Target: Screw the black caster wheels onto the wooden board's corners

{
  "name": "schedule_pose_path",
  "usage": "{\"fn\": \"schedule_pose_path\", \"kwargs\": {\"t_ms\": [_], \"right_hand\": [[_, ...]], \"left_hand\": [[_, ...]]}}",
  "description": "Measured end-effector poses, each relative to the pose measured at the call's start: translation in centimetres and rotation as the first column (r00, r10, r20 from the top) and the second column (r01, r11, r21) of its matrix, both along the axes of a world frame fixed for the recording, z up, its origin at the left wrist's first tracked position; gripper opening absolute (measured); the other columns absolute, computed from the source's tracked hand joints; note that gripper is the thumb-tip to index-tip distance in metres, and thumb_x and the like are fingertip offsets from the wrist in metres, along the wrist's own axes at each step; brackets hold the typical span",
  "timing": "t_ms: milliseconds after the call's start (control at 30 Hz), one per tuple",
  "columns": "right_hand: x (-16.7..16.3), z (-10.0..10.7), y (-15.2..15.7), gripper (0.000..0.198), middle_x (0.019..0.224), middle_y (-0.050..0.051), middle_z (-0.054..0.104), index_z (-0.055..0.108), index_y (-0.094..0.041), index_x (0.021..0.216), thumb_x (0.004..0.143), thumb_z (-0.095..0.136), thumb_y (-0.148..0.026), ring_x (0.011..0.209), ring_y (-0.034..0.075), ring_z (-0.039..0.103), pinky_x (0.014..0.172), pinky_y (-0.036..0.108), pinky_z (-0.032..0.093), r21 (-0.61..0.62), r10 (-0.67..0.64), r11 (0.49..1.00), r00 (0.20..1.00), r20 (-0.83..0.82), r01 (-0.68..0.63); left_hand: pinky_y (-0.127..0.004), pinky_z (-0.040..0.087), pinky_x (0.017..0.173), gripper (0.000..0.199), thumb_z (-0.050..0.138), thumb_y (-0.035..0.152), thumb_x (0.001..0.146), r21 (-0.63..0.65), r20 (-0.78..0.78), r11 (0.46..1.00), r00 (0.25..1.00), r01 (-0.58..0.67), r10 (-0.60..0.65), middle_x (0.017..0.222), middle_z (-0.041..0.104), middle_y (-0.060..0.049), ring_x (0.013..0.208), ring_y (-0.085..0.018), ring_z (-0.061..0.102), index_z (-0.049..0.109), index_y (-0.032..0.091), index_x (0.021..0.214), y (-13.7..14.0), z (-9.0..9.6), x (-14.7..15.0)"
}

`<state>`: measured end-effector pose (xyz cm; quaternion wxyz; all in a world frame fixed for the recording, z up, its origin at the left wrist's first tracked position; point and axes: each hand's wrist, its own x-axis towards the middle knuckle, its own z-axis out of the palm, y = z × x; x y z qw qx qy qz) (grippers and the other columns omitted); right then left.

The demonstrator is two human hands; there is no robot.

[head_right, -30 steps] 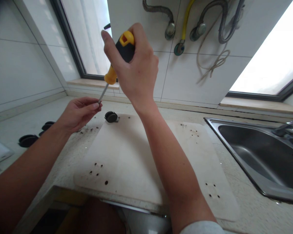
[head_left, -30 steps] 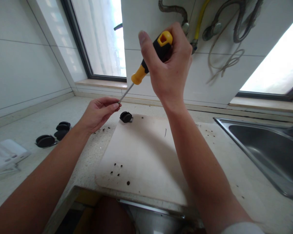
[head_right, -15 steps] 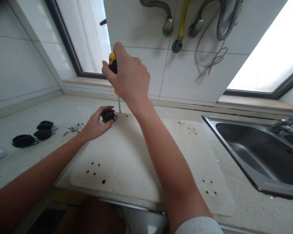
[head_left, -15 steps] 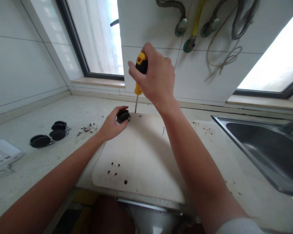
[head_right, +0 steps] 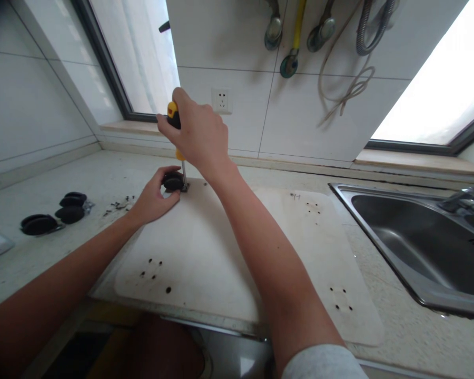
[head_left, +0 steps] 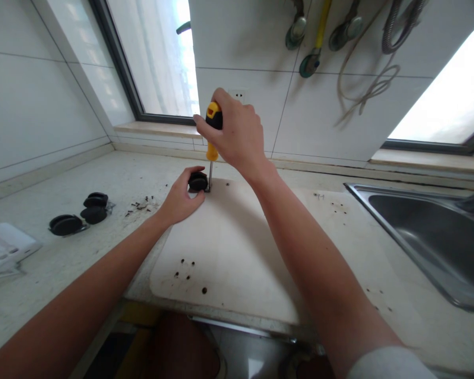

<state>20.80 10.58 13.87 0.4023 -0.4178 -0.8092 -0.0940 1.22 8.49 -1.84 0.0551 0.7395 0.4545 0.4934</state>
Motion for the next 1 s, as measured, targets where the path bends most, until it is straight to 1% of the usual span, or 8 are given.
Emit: {"fn": "schedule_pose_path", "kwargs": {"t_ms": [133, 367, 500, 633, 800, 900, 1000], "right_hand": [[-0.1, -0.1, -0.1, 0.033, 0.11, 0.011, 0.073, 0.058, -0.027, 0.124, 0.114, 0.046, -0.056, 0.098, 0.029, 0.066, 0.076, 0.035, 0.038, 0.005, -0.003, 1.0, 1.0, 0.023, 0.003], [-0.2, 0.3, -0.8, 0.029, 0.111, 0.011, 0.075, 0.059, -0.028, 0.123, 0.113, 0.048, -0.053, 0.098, 0.029, 0.066, 0.074, 0.035, 0.037, -0.007, -0.008, 1.0, 0.999, 0.039, 0.008], [-0.4, 0.3, -1.0, 0.026, 0.109, 0.01, 0.075, 0.059, -0.029, 0.119, 0.111, 0.051, -0.052, 0.096, 0.03, 0.065, 0.074, 0.036, 0.037, -0.009, 0.018, 1.0, 1.0, 0.008, -0.018], [-0.6, -0.1, -0.6, 0.023, 0.107, 0.009, 0.074, 0.059, -0.029, 0.118, 0.111, 0.053, -0.051, 0.095, 0.029, 0.064, 0.075, 0.036, 0.036, -0.004, 0.05, 0.999, 0.999, -0.009, -0.05], [-0.8, -0.2, -0.6, 0.027, 0.102, 0.009, 0.071, 0.059, -0.026, 0.113, 0.111, 0.056, -0.053, 0.095, 0.028, 0.064, 0.078, 0.036, 0.036, -0.001, 0.064, 0.998, 0.998, -0.004, -0.064], [-0.7, 0.4, -1.2, 0.034, 0.1, 0.009, 0.071, 0.061, -0.024, 0.106, 0.114, 0.05, -0.055, 0.094, 0.027, 0.064, 0.078, 0.036, 0.036, -0.006, 0.073, 0.997, 0.997, 0.024, -0.073], [-0.3, 1.1, -1.8, 0.037, 0.102, 0.01, 0.072, 0.064, -0.025, 0.102, 0.117, 0.04, -0.048, 0.093, 0.026, 0.063, 0.077, 0.037, 0.037, -0.031, 0.112, 0.993, 0.992, 0.064, -0.11]], "left_hand": [[-0.049, 0.064, 0.107, 0.063, 0.069, 0.021, 0.084, -0.01, -0.006, 1.0, 1.0, -0.013, 0.013, 0.135, 0.076, -0.015, 0.118, -0.03, 0.077, 0.06, 0.017, 0.146, -0.1, 0.1, 0.1], [-0.054, 0.059, 0.116, 0.061, 0.069, 0.021, 0.084, -0.014, -0.039, 0.999, 0.999, -0.035, 0.034, 0.135, 0.076, -0.015, 0.123, -0.032, 0.076, 0.06, 0.018, 0.144, 0.0, 0.1, 0.0], [-0.054, 0.059, 0.116, 0.062, 0.07, 0.021, 0.083, -0.03, -0.037, 0.999, 0.998, -0.043, 0.042, 0.135, 0.076, -0.014, 0.124, -0.033, 0.076, 0.059, 0.019, 0.145, 0.1, 0.0, 0.0], [-0.052, 0.059, 0.115, 0.063, 0.071, 0.022, 0.083, -0.039, -0.035, 0.998, 0.998, -0.051, 0.049, 0.135, 0.076, -0.013, 0.124, -0.033, 0.075, 0.058, 0.02, 0.145, 0.1, 0.0, 0.1], [-0.053, 0.058, 0.115, 0.063, 0.07, 0.023, 0.084, -0.037, -0.022, 0.998, 0.999, -0.046, 0.045, 0.135, 0.075, -0.013, 0.123, -0.033, 0.075, 0.058, 0.019, 0.146, 0.2, -0.1, 0.1], [-0.054, 0.058, 0.113, 0.065, 0.07, 0.023, 0.083, -0.047, -0.01, 0.998, 0.999, -0.049, 0.049, 0.133, 0.075, -0.013, 0.121, -0.033, 0.075, 0.058, 0.021, 0.146, 0.4, -0.3, 0.0], [-0.056, 0.058, 0.112, 0.066, 0.071, 0.021, 0.082, -0.042, 0.008, 0.998, 0.999, -0.047, 0.047, 0.133, 0.074, -0.012, 0.121, -0.033, 0.074, 0.058, 0.022, 0.146, 0.6, -0.6, 0.0]]}}
